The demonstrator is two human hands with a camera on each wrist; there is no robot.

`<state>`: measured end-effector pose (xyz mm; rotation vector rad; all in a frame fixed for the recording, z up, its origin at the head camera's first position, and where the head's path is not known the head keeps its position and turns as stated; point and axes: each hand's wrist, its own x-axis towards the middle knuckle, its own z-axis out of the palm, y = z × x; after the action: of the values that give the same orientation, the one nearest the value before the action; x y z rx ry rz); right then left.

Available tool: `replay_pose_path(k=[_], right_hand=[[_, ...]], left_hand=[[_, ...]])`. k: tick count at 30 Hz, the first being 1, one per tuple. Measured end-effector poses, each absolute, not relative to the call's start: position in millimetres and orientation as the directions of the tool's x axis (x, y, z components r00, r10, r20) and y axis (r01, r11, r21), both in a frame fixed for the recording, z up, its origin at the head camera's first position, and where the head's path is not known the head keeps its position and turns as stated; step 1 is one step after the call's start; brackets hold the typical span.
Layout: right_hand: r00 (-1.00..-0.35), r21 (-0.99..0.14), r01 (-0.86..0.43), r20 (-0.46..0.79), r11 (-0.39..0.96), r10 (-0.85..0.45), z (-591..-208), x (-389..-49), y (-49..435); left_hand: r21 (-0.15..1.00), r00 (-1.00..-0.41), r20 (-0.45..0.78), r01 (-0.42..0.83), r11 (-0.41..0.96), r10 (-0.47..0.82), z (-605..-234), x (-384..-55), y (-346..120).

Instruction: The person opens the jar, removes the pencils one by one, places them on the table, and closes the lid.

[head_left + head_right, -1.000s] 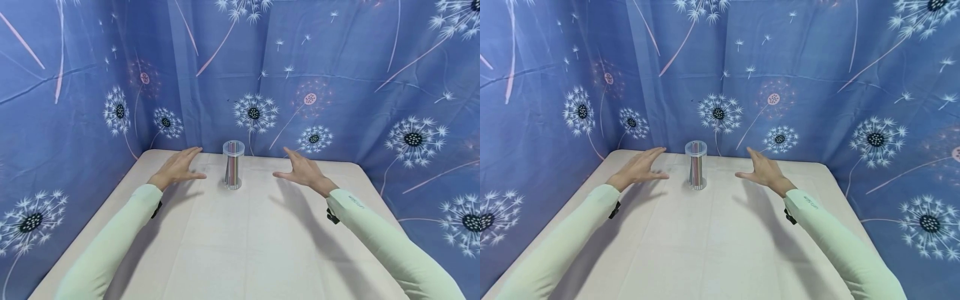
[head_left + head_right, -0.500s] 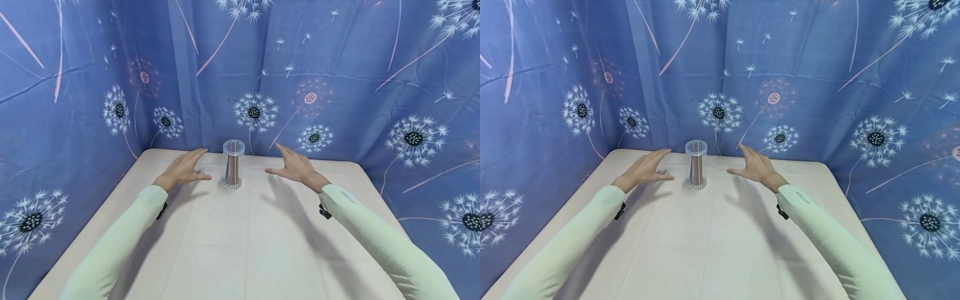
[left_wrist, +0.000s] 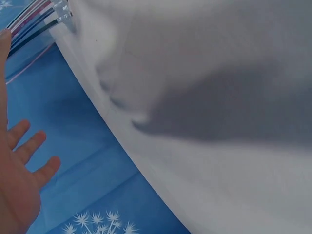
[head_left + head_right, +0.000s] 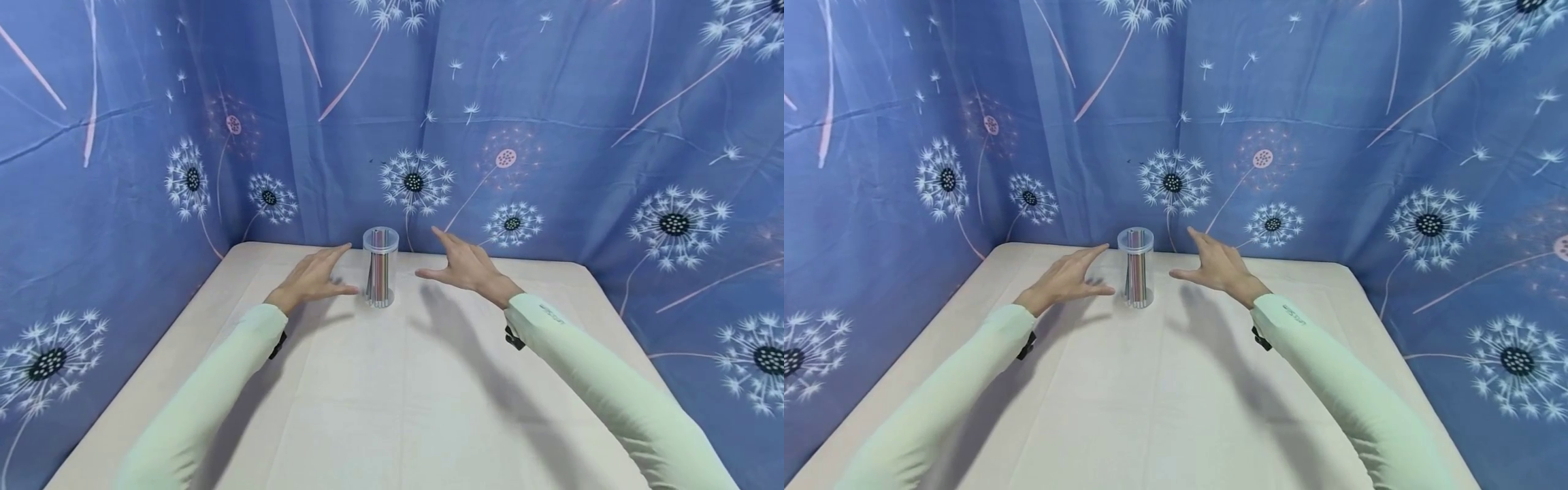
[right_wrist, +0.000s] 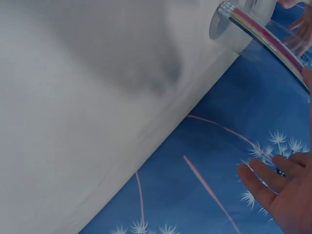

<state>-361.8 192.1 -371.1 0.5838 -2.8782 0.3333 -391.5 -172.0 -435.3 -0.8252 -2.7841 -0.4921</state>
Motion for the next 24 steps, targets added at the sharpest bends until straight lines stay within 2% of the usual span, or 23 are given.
replay_pose_path(k=[24], right_hand=[[-0.861,-0.217,-0.486,0.283,0.847,-0.422,-361,-369,149]], left_hand=[[0.352,-0.861,0.252,0.508,0.786,0.442,-436,-397,-146]])
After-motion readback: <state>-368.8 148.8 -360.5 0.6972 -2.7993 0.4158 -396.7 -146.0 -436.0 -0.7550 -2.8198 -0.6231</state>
